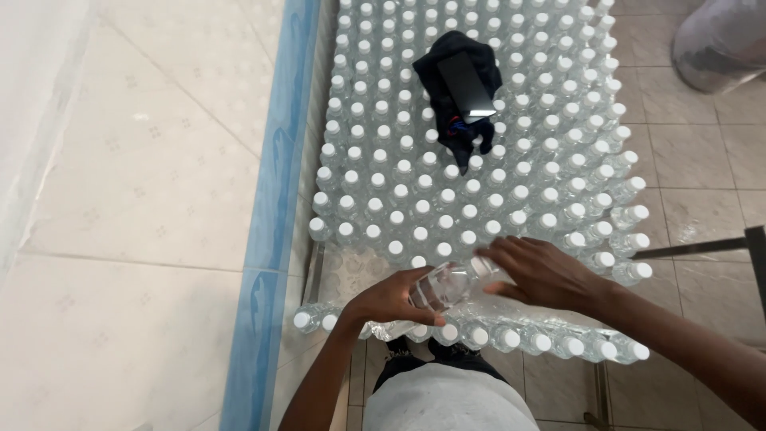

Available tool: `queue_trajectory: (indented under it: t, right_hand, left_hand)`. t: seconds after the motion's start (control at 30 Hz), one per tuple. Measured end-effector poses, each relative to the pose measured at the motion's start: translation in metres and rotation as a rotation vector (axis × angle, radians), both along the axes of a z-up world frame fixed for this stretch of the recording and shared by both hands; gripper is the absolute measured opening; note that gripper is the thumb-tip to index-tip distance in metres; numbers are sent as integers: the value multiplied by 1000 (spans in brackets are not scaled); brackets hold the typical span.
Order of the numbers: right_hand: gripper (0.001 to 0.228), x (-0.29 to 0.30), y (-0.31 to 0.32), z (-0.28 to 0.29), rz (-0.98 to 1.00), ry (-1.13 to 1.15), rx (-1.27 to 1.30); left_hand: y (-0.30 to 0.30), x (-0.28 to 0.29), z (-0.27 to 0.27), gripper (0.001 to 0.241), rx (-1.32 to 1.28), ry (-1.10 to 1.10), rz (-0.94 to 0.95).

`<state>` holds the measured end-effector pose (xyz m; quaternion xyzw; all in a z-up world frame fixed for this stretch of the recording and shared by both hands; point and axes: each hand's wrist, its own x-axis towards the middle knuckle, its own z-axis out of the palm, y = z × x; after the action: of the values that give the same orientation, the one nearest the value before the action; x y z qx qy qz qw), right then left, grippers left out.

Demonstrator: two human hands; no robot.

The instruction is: Manually placing and tightening caps on a large batch of filled water bottles on a production table.

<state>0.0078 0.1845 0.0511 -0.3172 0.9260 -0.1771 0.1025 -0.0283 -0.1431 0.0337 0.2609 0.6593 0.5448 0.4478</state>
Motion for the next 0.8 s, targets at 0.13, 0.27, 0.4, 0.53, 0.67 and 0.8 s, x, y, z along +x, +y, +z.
queue_trajectory:
  t: [0.13,0.27,0.4,0.53,0.67,0.8]
  right_hand:
    - [52,8,10,-7,431,610,-4]
    - [43,11,0,22,702,710,-57]
    - [42,17,13,-3,439,189,-196]
    - [47,11,0,28,438,344,-44]
    - [55,2,-30,53,674,687,-177]
    - [59,-8,-42,32,661,726,-371]
  left_hand:
    - [2,4,-54,92,323,-22,-267]
    - [20,20,-52,78,306,-375,-459]
    - [21,35,-58,40,525,-577,-469]
    - [31,50,-84,39,777,-795,-505]
    - [53,64,-89,72,957,-873,-701]
    - [56,72,-88,81,1005,-1089,-747]
